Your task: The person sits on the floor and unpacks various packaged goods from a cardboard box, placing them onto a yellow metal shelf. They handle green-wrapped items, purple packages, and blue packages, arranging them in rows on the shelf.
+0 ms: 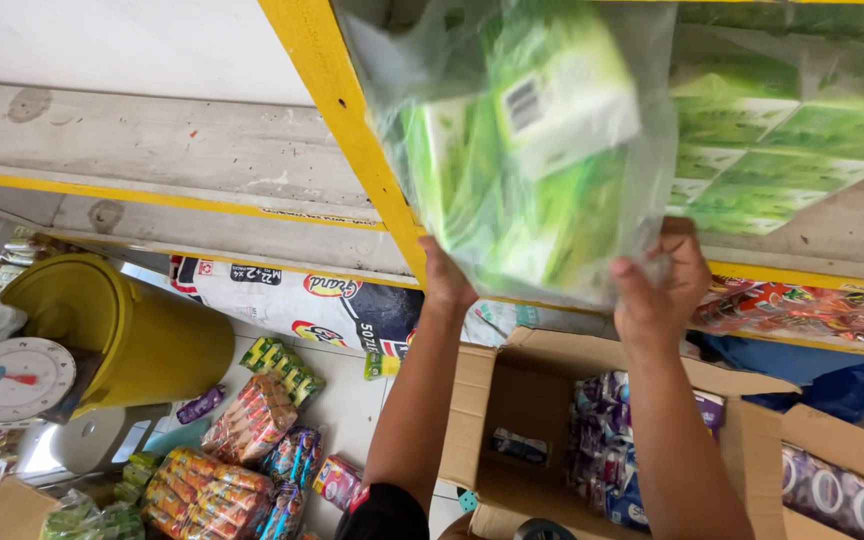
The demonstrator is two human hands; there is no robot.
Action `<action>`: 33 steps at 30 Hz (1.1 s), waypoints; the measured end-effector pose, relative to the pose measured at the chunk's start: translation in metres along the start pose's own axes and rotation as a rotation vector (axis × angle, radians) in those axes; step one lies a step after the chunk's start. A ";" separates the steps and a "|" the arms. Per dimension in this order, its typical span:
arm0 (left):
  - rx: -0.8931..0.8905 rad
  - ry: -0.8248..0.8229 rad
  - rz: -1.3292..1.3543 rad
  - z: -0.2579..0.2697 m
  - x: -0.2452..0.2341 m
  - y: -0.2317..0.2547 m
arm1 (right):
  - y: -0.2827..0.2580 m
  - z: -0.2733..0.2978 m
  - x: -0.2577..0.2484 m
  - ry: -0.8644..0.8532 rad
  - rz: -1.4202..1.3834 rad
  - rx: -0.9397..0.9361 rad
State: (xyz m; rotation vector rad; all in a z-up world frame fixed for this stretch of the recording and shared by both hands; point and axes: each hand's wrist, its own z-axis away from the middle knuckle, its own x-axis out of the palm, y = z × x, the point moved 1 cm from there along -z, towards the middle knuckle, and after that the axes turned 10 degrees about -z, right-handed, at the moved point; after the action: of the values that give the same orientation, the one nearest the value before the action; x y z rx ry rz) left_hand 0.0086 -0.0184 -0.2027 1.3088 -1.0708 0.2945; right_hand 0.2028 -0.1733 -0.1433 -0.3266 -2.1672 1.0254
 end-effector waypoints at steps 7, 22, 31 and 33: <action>-0.174 -0.156 -0.051 0.047 -0.092 -0.029 | -0.051 0.025 0.041 -0.273 0.071 0.225; -0.619 -0.234 -0.438 0.177 -0.086 -0.047 | 0.000 0.182 -0.177 -0.395 -0.215 0.891; -0.978 -0.041 -0.271 0.294 -0.114 -0.257 | 0.016 0.335 -0.379 0.335 0.015 1.119; -1.008 0.119 -0.284 0.309 -0.097 -0.288 | -0.003 0.343 -0.381 0.315 0.172 1.224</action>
State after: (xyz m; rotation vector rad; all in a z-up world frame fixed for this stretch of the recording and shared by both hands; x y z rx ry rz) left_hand 0.0192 -0.3397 -0.4940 0.5006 -0.7378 -0.3548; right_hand 0.2391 -0.5597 -0.4783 -0.0624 -0.9520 1.9975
